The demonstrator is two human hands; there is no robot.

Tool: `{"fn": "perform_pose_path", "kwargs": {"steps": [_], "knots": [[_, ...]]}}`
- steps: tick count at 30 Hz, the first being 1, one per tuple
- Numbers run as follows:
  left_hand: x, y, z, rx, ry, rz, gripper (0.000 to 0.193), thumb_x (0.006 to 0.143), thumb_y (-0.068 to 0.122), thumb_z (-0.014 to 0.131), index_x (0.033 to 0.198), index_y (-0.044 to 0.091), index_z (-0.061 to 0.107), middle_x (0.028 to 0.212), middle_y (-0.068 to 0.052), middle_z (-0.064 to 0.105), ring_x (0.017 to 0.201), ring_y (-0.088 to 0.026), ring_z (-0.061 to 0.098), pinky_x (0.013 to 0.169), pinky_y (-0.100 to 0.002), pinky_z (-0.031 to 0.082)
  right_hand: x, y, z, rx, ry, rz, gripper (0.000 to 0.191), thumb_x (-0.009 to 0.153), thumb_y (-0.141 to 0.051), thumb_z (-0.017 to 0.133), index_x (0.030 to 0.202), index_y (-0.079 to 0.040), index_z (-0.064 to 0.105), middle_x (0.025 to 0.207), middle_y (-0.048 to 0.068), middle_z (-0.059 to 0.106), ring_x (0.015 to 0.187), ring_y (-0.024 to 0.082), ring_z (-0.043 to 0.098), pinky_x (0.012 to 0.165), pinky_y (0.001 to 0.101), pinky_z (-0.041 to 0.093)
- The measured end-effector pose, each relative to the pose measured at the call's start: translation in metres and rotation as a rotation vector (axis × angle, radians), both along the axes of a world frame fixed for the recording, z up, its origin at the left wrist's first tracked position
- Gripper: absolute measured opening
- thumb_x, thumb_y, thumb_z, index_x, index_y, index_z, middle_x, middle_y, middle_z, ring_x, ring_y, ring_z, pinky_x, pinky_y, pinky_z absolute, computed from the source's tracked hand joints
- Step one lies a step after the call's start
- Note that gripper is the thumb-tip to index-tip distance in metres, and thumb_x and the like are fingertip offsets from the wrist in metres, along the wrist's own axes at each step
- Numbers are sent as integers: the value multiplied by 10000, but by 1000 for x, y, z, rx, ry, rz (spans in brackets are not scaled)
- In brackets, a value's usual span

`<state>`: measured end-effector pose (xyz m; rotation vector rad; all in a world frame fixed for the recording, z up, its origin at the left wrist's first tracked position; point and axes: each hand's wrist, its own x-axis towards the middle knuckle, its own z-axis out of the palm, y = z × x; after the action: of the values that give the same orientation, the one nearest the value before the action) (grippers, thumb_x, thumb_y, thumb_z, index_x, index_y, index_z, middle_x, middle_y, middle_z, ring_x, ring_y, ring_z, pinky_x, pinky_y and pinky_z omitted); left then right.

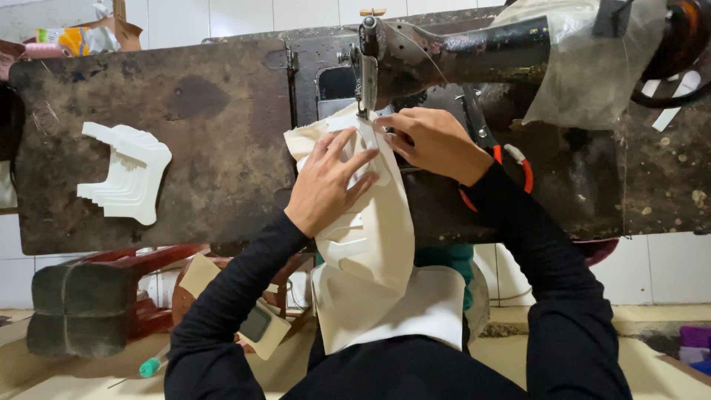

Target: The person sews white cut shoe upper components onto a strip of material using an industrial sewing machine, guiding the pieces under the needle and repositioning the fabric between seams. They occasionally reposition the stitched strip and continue sewing additional cut pieces.

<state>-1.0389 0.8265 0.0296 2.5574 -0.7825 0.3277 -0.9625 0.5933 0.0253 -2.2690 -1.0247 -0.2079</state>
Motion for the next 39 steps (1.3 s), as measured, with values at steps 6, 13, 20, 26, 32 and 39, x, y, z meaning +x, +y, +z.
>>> {"fn": "perform_pose_path", "kwargs": {"steps": [6,13,20,26,32,39], "knots": [[13,2,1,-21,30,-5,381,924,289,749,1281,170,689,1419,-218,536,1286,-423,504,1088,-486,435,4,-6,-14,-36,-85,6,256,944,-155,703,1196,-122,738,829,86,627,798,315,634,689,442,522],[25,1,-5,11,44,-11,379,928,294,759,1281,174,692,1426,-218,530,1330,-416,484,1135,-492,403,7,-10,-16,-34,-112,12,236,952,-148,709,1184,-116,736,833,83,620,799,313,629,675,440,511],[48,16,-7,27,113,-104,353,937,314,750,1262,198,674,1511,-199,504,1400,-406,454,1144,-506,388,5,-11,-17,-57,-133,20,270,932,-132,718,1200,-109,735,811,82,603,768,309,616,667,439,506],[59,21,-15,26,119,-102,382,958,292,739,1236,84,579,1545,-236,464,1463,-418,412,1190,-511,353,6,-12,-20,-64,-142,12,276,950,-137,723,1226,-131,735,800,78,591,759,304,610,661,437,500],[77,30,-16,-5,206,-162,495,954,324,730,1294,24,532,1550,-234,449,1489,-424,368,1232,-513,307,6,-12,-24,-50,-148,13,326,938,-142,722,1264,-148,727,816,70,598,762,297,613,664,431,505],[60,22,-16,93,28,-2,502,961,305,753,1367,60,590,1425,-153,562,1348,-360,497,1110,-484,404,7,-12,-27,-61,-137,8,363,936,-130,714,1296,-169,725,817,66,603,770,294,613,672,430,508]]}}
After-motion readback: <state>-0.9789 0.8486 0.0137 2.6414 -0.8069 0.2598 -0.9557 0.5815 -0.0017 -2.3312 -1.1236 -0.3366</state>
